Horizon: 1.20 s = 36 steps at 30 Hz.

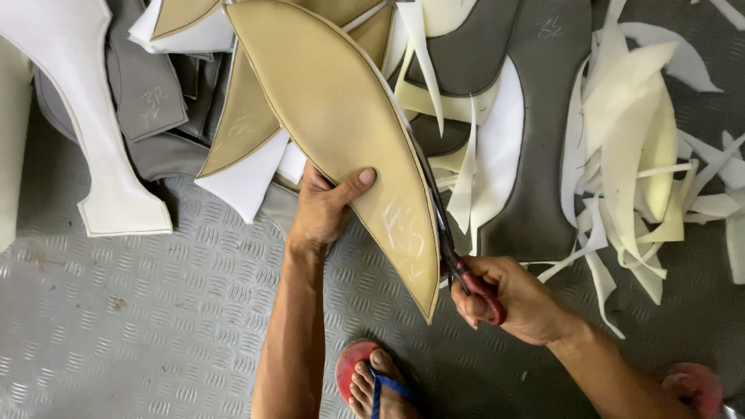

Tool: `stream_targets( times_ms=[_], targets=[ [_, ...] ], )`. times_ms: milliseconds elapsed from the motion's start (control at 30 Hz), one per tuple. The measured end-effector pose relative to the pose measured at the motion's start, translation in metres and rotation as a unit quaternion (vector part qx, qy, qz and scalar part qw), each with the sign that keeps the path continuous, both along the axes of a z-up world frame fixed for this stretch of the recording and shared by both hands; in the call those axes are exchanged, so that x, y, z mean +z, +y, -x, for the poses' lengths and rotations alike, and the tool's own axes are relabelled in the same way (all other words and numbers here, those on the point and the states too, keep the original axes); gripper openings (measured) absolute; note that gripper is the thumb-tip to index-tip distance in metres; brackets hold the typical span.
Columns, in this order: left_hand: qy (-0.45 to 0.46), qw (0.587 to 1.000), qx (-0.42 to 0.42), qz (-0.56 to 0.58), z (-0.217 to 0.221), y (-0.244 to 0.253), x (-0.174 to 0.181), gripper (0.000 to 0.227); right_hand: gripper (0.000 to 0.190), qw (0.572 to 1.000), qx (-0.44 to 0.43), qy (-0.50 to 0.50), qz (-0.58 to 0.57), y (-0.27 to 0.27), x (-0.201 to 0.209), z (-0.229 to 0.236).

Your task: The person uses shears to cut along marked lines on gray and beige flexible material pieces. They trim edges and separate layers, then place finished pieces aside on a metal floor surrounded by offcuts.

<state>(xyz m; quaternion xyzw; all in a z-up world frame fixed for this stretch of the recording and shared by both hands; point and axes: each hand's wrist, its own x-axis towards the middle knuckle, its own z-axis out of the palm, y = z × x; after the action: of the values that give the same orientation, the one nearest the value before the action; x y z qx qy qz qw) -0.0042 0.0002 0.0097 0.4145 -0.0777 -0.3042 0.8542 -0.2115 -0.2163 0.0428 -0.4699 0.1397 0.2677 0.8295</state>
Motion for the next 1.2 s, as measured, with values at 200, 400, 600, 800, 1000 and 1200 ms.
stream_targets(
  times_ms=[200,400,600,800,1000,1200],
  targets=[
    [-0.017,0.998,-0.044,-0.048,0.007,0.000,0.002,0.035,0.057,0.997,-0.027,-0.070,-0.022,0.003,0.007,-0.002],
    [-0.004,0.997,-0.076,-0.034,0.014,0.000,-0.004,0.038,0.057,0.997,-0.051,-0.059,-0.026,0.004,0.007,-0.006],
    [0.026,0.999,-0.019,0.011,0.009,-0.007,0.008,0.047,0.061,0.999,-0.038,0.009,-0.003,0.007,0.013,-0.002],
    [-0.034,0.997,0.000,-0.066,0.013,-0.020,0.026,0.058,0.059,0.990,-0.096,-0.078,-0.071,0.013,0.021,-0.004],
    [0.003,0.999,-0.032,-0.019,0.024,-0.026,0.023,0.056,0.064,0.989,-0.107,-0.084,-0.052,0.013,0.023,-0.009],
    [0.028,0.999,-0.031,0.003,0.026,-0.026,0.017,0.060,0.057,0.989,-0.115,-0.051,-0.082,0.016,0.022,-0.006]
  ],
)
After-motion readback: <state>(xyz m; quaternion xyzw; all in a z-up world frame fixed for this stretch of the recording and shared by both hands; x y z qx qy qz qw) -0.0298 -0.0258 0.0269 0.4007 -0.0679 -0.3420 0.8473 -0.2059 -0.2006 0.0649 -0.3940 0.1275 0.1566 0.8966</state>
